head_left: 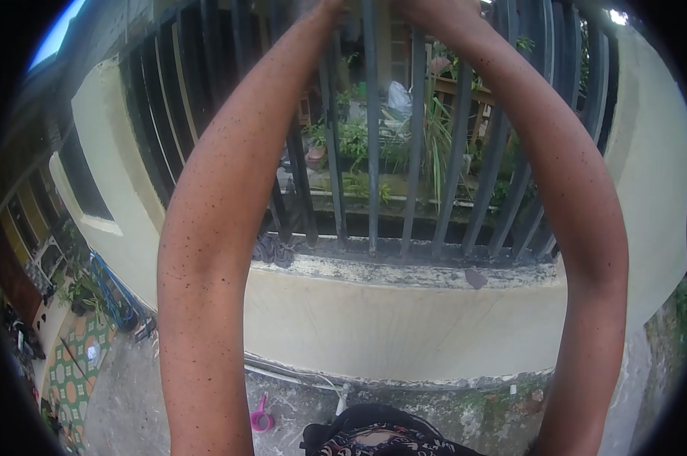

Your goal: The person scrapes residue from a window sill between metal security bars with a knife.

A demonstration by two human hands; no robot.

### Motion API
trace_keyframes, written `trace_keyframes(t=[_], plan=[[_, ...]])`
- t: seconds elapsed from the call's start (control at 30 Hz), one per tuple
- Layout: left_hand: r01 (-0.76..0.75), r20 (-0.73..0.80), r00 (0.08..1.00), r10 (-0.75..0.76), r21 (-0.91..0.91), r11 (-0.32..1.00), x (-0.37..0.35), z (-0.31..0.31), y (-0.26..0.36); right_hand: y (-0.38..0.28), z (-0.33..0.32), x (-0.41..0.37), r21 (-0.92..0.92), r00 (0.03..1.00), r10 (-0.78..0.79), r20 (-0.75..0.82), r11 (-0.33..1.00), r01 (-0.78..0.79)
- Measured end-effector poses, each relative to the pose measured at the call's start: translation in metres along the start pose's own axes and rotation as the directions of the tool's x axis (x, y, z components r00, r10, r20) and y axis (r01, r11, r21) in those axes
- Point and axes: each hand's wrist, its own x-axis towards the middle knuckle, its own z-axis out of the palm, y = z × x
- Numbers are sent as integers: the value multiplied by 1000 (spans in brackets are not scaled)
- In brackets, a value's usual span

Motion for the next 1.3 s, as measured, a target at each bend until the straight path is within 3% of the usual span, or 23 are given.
trace_keyframes(t=[0.17,0.23,0.37,0.53,0.67,0.7,0.8,0.83,0.9,1.07,1.13,1.3], plan=[[-36,-11,999,36,-57,998,7,6,-10,-1,2,-3,-45,999,-14,42,999,16],[-41,-10,999,41,-66,997,8,8,-16,-3,7,-6,-65,998,-33,-55,997,30],[-58,12,998,60,-89,994,10,9,-22,-9,12,-5,-84,997,8,-79,996,-15],[-48,3,999,48,-98,994,12,6,-21,-14,4,-4,-167,995,80,55,983,-69],[-103,-29,995,100,-94,990,15,12,-25,-12,3,-9,-200,996,30,78,980,-14],[-104,113,984,135,-246,964,14,9,-29,-11,3,-8,-214,994,35,100,977,-13],[-136,170,969,182,-250,959,6,2,-22,-10,4,-9,-212,995,36,97,977,-15],[-56,81,995,66,-129,990,5,3,-20,-10,3,-9,-164,996,53,71,986,-41],[-62,52,996,68,-106,992,3,3,-17,-12,2,-12,-87,998,65,24,994,-63],[-35,-1,999,35,-11,999,1,2,-17,-16,6,-11,-109,995,94,26,990,-90],[-63,-60,996,70,123,990,8,4,-20,-14,9,-11,-98,997,76,14,992,-75],[-69,-44,996,73,73,995,7,4,-16,-21,4,-2,-42,984,180,6,983,-179]])
